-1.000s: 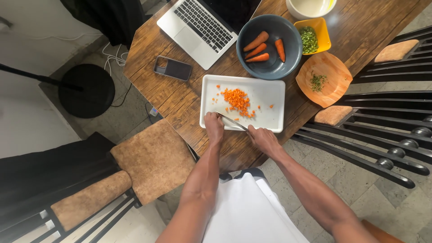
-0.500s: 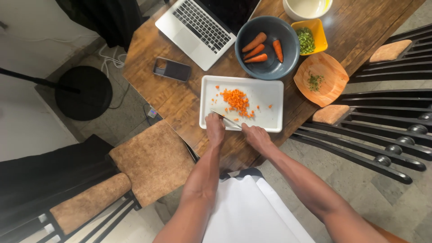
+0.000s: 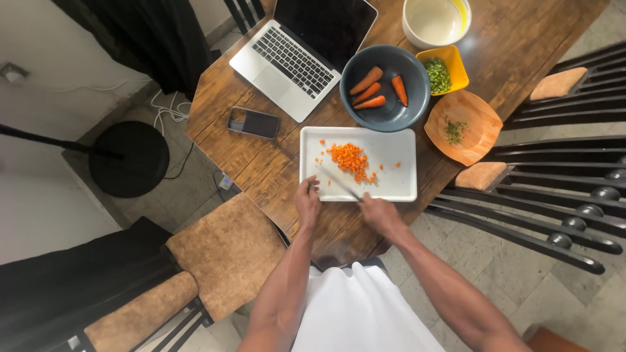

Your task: Chopping carrots into small pieces on a cutting board using a knife.

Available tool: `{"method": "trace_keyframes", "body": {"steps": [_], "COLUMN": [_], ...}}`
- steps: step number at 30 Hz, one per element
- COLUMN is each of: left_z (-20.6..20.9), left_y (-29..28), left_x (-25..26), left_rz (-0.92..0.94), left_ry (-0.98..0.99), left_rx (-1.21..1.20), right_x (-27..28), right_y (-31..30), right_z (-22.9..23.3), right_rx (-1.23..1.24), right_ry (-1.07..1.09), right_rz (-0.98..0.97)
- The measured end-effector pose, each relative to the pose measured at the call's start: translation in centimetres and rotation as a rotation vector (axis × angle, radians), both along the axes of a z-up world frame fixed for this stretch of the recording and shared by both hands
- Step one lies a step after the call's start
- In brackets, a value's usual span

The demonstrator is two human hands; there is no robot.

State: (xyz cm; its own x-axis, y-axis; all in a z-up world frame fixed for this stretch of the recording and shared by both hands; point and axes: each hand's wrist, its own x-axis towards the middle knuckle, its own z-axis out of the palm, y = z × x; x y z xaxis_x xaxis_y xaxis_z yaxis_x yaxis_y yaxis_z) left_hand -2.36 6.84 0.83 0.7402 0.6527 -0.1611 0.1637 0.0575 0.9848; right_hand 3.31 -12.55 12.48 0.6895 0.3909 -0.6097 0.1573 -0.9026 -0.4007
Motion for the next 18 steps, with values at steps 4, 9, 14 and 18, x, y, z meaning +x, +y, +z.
{"method": "trace_keyframes", "body": {"steps": [4, 9, 14, 18], "left_z": [0.4, 1.8, 2.7, 2.5], "left_y": [0.1, 0.3, 0.7, 0.8], "left_x": [-0.1, -0.1, -0.2, 0.0], "left_rz": [0.037, -0.002, -0.047, -0.065], "left_ry": [0.012, 0.189, 0.185, 0.186], "left_rx": [0.026, 0.149, 0.095, 0.048], "right_x": [-0.2, 2.3, 3.9, 2.1], "right_y": [1.4, 1.6, -0.5, -1.0], "right_z": [-7.3, -10.0, -5.4, -3.1], "right_rx": [0.176, 0.099, 0.076, 0.107], "right_ry": [-0.312, -0.428, -0.296, -0.166], "right_rz": [0.168, 0.046, -0.101, -0.081]}}
